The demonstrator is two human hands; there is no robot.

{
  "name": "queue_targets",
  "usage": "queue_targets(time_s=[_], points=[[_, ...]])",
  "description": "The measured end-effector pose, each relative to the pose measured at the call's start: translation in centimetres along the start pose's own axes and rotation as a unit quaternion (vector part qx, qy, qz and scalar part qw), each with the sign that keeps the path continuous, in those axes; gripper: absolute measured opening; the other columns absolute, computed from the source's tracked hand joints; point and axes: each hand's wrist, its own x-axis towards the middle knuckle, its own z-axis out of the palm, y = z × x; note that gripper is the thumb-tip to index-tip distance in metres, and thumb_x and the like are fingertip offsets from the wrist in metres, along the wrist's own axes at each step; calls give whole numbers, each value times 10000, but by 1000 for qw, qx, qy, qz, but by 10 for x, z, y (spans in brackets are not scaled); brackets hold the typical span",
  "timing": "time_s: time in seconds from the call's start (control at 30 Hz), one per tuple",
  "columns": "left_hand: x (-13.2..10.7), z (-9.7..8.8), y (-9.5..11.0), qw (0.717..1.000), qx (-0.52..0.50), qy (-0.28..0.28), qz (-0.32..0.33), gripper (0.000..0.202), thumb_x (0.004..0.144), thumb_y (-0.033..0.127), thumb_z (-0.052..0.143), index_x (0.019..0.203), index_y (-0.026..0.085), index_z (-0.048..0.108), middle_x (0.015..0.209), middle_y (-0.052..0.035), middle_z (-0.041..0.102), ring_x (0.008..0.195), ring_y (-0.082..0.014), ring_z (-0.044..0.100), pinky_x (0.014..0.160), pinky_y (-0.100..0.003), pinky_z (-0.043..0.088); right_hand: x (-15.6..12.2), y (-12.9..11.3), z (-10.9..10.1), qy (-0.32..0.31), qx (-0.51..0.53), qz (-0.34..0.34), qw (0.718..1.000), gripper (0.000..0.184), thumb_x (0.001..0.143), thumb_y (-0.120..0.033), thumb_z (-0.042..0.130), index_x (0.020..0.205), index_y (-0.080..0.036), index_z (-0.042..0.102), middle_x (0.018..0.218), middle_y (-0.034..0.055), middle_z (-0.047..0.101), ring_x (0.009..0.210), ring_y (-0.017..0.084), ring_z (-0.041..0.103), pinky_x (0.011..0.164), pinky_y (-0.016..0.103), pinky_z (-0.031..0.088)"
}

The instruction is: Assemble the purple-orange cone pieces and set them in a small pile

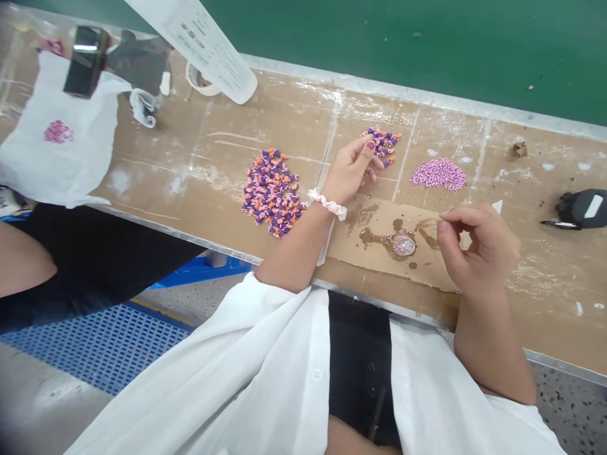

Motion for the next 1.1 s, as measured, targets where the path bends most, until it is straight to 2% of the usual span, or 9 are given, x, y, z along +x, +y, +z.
queue_targets(time_s=[0.1,0.23,0.3,0.4,0.47,0.53,0.7,0.87,1.1], points=[[-2,-2,5,997,59,27,30,538,982,393,338,1454,137,296,940,-48,695,691,-101,597,754,-242,468,-2,3,1,8,-1,28,1000,131,736,-179,687,822,-277,681,718,-13,646,598,141,587,555,322,473],[-20,-23,21,959,268,52,79,465,989,390,301,1369,176,461,1154,-82,667,990,-161,589,931,-280,429,-2,14,1,50,-14,45,998,157,719,-189,683,808,-315,712,752,6,670,625,170,612,569,358,488],[-33,-44,28,934,351,52,41,400,978,379,335,1238,194,577,1239,-95,623,1107,-213,551,996,-329,406,-1,21,2,54,-38,35,997,165,691,-186,691,768,-329,714,698,-1,656,592,177,604,536,362,469],[-48,-82,29,891,443,35,-92,196,846,241,580,1023,217,661,1157,-93,640,1107,-257,568,999,-380,425,-1,29,3,56,-68,13,996,139,673,-218,699,726,-347,699,634,-18,627,516,172,563,462,352,425],[-52,-101,25,865,466,52,-179,224,770,163,629,986,212,663,1156,-87,646,1113,-259,584,972,-371,451,0,31,4,49,-76,-6,996,112,686,-242,685,717,-350,687,635,-22,628,499,166,552,433,343,414],[-53,-111,21,855,466,65,-217,251,754,124,609,983,213,661,1146,-79,662,1093,-247,605,930,-353,474,1,30,5,37,-88,-11,995,107,696,-236,671,717,-340,676,649,-22,634,504,159,555,433,338,418],[-50,-106,25,844,463,91,-254,242,817,105,499,973,192,662,1121,-99,689,1067,-235,634,914,-357,487,3,24,4,48,-90,-40,994,154,678,-146,626,677,-297,653,655,-24,630,538,147,574,450,311,415],[-50,-97,27,847,472,81,-233,271,834,141,473,1049,79,625,1231,-236,620,1168,-352,578,963,-478,458,5,23,5,1,-71,-27,997,221,684,-58,539,680,-247,654,705,-15,635,613,134,592,551,297,445],[-47,-92,28,845,480,89,-216,324,894,211,404,1108,81,609,1263,-223,596,1223,-344,531,992,-438,441,10,48,23,-19,10,95,995,126,666,-145,679,745,-236,717,704,-6,632,595,109,536,555,268,423]])
